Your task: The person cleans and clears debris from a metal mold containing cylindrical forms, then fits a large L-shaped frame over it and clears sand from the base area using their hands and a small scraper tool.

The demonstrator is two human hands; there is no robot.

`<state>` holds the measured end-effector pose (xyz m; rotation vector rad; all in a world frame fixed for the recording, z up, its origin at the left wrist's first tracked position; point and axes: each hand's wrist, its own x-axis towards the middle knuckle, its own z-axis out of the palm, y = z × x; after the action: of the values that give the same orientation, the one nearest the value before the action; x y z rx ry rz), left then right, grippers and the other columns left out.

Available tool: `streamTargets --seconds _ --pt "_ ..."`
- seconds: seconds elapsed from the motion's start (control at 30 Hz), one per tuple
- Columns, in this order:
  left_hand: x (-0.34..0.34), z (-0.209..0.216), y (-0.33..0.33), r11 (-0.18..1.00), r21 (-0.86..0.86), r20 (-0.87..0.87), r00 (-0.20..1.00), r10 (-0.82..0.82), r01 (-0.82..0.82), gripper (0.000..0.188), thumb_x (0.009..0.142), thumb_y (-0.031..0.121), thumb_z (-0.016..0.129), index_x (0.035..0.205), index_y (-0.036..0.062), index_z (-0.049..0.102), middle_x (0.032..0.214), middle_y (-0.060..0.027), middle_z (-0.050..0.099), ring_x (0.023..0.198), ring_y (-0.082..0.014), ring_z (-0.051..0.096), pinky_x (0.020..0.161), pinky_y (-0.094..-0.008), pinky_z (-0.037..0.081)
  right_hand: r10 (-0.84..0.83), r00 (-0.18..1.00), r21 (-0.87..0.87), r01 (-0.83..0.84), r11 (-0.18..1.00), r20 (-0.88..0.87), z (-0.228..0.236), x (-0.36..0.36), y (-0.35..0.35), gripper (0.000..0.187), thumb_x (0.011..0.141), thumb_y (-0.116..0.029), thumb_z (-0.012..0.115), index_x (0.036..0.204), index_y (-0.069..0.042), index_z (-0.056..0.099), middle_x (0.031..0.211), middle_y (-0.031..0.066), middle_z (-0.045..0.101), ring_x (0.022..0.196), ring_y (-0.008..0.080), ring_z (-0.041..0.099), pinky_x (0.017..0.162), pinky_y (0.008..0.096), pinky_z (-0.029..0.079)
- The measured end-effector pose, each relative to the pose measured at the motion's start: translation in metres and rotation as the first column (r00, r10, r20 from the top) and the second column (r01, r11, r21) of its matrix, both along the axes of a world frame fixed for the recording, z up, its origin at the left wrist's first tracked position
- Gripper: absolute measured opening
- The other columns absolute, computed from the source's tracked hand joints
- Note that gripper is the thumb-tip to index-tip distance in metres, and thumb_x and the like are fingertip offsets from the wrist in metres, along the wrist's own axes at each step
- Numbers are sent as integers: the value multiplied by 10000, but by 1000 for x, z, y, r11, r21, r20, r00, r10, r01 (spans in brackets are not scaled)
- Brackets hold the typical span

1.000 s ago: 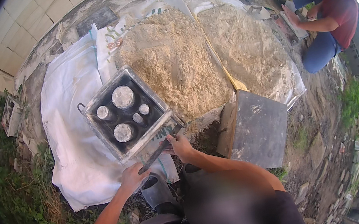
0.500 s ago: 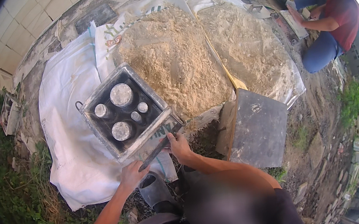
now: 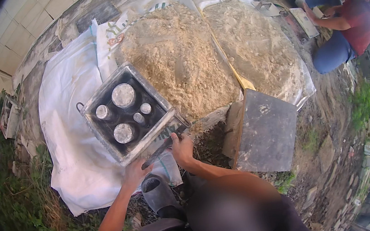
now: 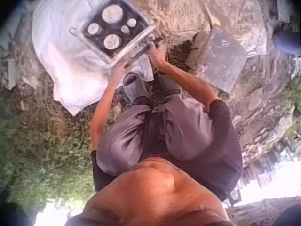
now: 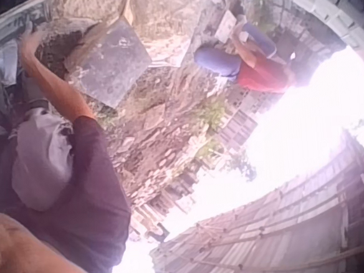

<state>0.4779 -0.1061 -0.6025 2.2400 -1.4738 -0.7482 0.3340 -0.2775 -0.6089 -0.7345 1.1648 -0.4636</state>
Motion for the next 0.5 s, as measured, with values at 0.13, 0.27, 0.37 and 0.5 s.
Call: streamTargets --seconds 0.13,0.27,0.37,0.5 --pt "3 1 -6 991 134 -38 999 -15 20 489 848 506 622 962 31 652 940 -173 656 892 -362 632 764 -454 501 43 970 -130 -76 989 -240 0 2 2 307 971 -215 561 1006 89 540 924 151 636 790 243 682 650 373 625" --pt "0 19 -20 924 370 -62 995 -73 91 466 841 475 618 913 17 662 900 -203 649 880 -367 626 766 -462 493 -37 990 -40 31 999 -137 15 5 2 320 956 -204 584 971 115 562 896 162 646 748 221 682 599 336 619" --pt "-25 -4 -8 999 9 113 993 44 -45 416 812 409 640 939 13 651 861 -217 650 847 -376 627 753 -482 486 3 998 -106 -10 994 -63 9 2 -1 314 954 -199 586 1000 110 557 930 173 650 761 224 683 609 346 617" --pt "-27 -6 -9 992 -70 167 980 111 -100 368 780 339 681 942 11 643 826 -213 655 809 -385 638 732 -496 485 32 976 8 -35 999 216 -1 -13 -9 304 954 -188 581 1036 103 548 923 175 659 771 218 684 639 342 616"
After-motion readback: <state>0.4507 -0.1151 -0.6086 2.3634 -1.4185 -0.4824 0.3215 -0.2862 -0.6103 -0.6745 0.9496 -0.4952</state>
